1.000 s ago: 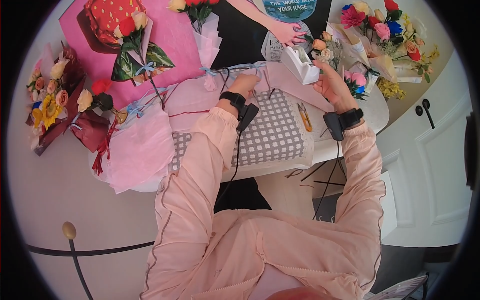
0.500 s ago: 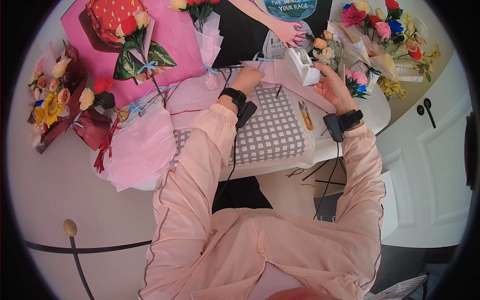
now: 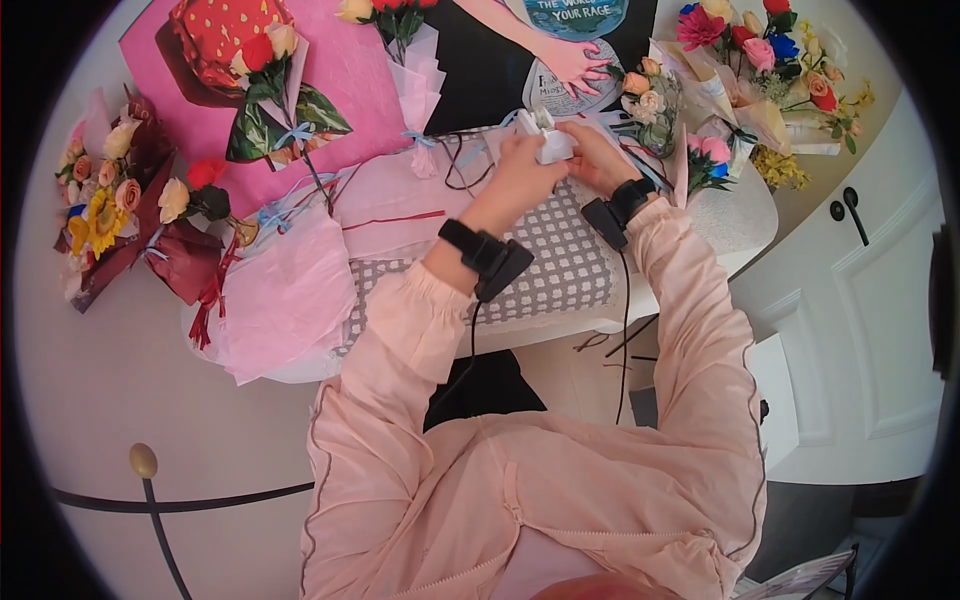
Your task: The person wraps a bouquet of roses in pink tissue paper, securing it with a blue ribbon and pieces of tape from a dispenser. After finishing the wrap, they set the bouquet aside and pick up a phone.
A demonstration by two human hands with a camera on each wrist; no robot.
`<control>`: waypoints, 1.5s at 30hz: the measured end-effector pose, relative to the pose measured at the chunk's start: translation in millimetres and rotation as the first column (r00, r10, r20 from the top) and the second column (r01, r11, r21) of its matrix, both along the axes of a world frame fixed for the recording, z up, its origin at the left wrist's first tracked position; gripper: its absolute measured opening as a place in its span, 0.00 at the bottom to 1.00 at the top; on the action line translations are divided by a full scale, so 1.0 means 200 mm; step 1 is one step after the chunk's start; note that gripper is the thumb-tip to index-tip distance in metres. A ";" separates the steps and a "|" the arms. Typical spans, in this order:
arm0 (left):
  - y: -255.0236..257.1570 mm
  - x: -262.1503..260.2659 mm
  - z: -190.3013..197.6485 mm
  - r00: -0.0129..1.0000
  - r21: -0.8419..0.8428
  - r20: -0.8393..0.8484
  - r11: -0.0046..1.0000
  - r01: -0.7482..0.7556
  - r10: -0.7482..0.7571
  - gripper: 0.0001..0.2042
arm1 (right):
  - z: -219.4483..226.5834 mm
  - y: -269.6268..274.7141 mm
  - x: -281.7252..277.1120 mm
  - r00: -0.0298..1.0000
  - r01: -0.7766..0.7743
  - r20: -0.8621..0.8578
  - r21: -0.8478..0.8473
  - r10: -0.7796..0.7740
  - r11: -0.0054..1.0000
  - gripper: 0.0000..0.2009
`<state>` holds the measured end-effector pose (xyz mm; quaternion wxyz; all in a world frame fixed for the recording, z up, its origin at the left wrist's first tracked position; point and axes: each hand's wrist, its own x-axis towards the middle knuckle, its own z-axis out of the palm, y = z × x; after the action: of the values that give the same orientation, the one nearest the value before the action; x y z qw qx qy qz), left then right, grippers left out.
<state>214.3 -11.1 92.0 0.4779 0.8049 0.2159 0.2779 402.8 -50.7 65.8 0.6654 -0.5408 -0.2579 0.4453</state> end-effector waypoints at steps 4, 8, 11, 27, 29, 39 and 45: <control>0.03 -0.07 -0.04 0.793 0.124 -0.577 0.938 0.322 -0.196 0.26 | -0.05 0.05 0.01 0.998 0.039 0.054 -0.083 -0.034 0.996 0.17; 0.13 0.04 -0.30 0.817 0.266 -0.569 0.920 0.289 -0.092 0.26 | -0.08 0.07 0.10 0.999 0.010 0.050 -0.102 -0.005 0.995 0.20; 0.11 0.09 -0.37 0.853 0.345 -0.521 0.914 0.214 -0.003 0.27 | 0.00 0.01 0.07 1.000 0.002 0.023 -0.113 0.001 0.994 0.21; 0.12 0.18 -0.28 0.752 0.415 -0.648 0.883 0.218 0.118 0.26 | -0.03 0.02 0.12 1.000 0.011 0.025 -0.057 -0.009 0.998 0.23; 0.14 0.19 -0.26 0.740 0.400 -0.663 0.890 0.219 0.115 0.26 | -0.01 0.01 0.12 1.000 0.004 0.030 -0.064 -0.002 0.998 0.24; 0.16 0.24 -0.19 0.777 0.499 -0.607 0.841 0.209 0.167 0.24 | 0.03 -0.05 0.13 0.998 0.042 0.049 -0.032 -0.040 0.999 0.27; 0.22 0.24 0.03 0.905 0.614 -0.396 0.777 0.136 0.154 0.15 | 0.11 -0.10 0.18 0.999 0.034 -0.004 0.069 -0.034 0.997 0.25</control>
<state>261.6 33.4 98.8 0.1215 0.9571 0.2134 0.1539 439.2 -70.5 88.1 0.6915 -0.5212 -0.2629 0.4255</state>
